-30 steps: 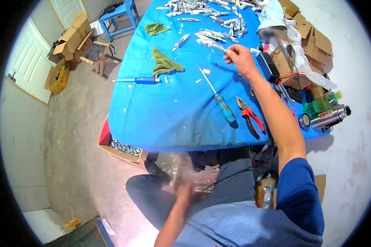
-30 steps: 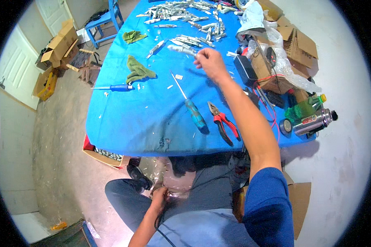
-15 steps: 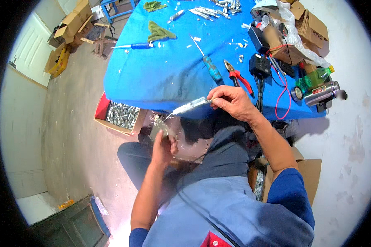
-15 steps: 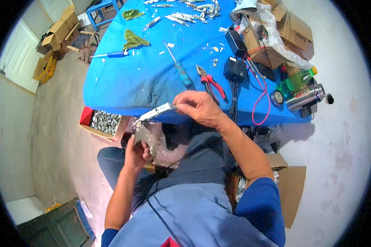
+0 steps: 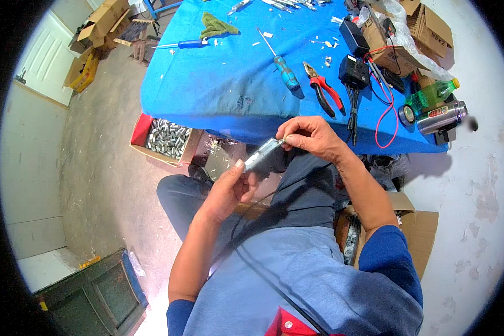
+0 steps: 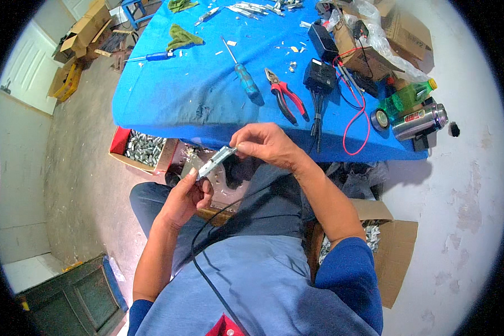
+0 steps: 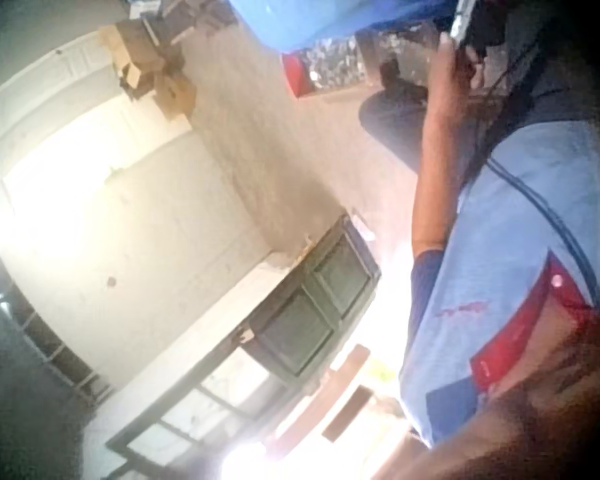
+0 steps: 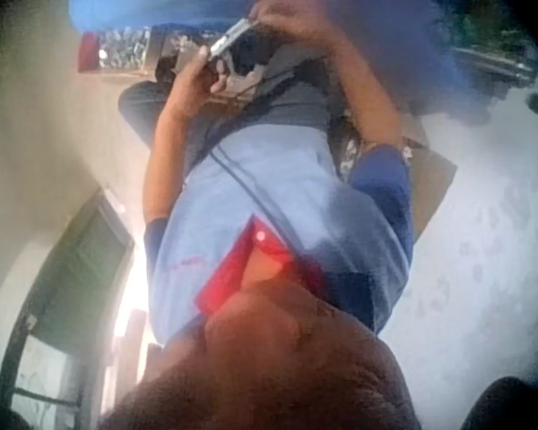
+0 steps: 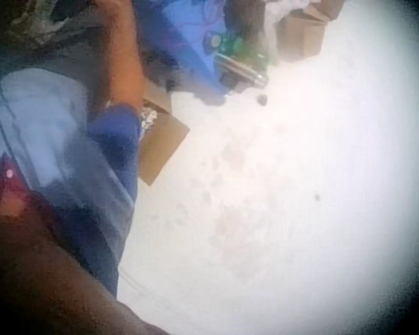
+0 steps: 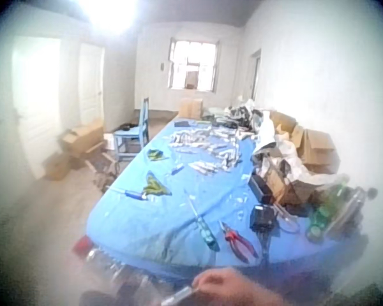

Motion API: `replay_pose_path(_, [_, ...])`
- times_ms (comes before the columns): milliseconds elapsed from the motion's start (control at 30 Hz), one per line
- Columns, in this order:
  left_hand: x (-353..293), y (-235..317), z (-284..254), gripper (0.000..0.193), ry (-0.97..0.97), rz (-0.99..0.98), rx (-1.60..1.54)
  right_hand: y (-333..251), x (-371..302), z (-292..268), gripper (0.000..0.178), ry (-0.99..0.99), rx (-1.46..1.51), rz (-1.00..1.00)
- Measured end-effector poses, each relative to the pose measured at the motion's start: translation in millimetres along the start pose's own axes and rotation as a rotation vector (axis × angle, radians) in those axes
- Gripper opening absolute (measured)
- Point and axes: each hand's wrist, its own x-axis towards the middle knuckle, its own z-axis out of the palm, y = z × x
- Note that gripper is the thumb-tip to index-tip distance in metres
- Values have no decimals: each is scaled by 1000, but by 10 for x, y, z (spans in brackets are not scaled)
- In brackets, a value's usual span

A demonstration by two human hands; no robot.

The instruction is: The person assembles a metal component by inserting a screw with a screwdriver and tightening another part with pliers.

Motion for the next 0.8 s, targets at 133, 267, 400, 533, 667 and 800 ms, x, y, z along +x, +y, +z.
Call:
replay_pose_path(133, [6, 12, 91, 51, 14, 10, 4, 25, 4, 29, 13, 67, 63, 4])
replay_pose_path(267, [31, -20, 110, 54, 8, -43, 3, 101, -3, 69, 17, 160, 125, 24])
replay_pose_path(400, [67, 0, 133, 54, 18, -63, 9, 139, 0, 89, 17, 208, 144, 62])
replay_pose_path(533, [143, 102, 168, 52, 84, -29, 1, 71, 72, 84, 22, 216, 91, 27])
replay_pose_path(667, [281, 277, 77, 48, 50, -14, 13, -116, 321, -3, 20, 154, -10, 14])
replay_pose_path(800, [487, 507, 13, 48, 58, 37, 70, -160, 714, -210, 22, 62, -39, -2])
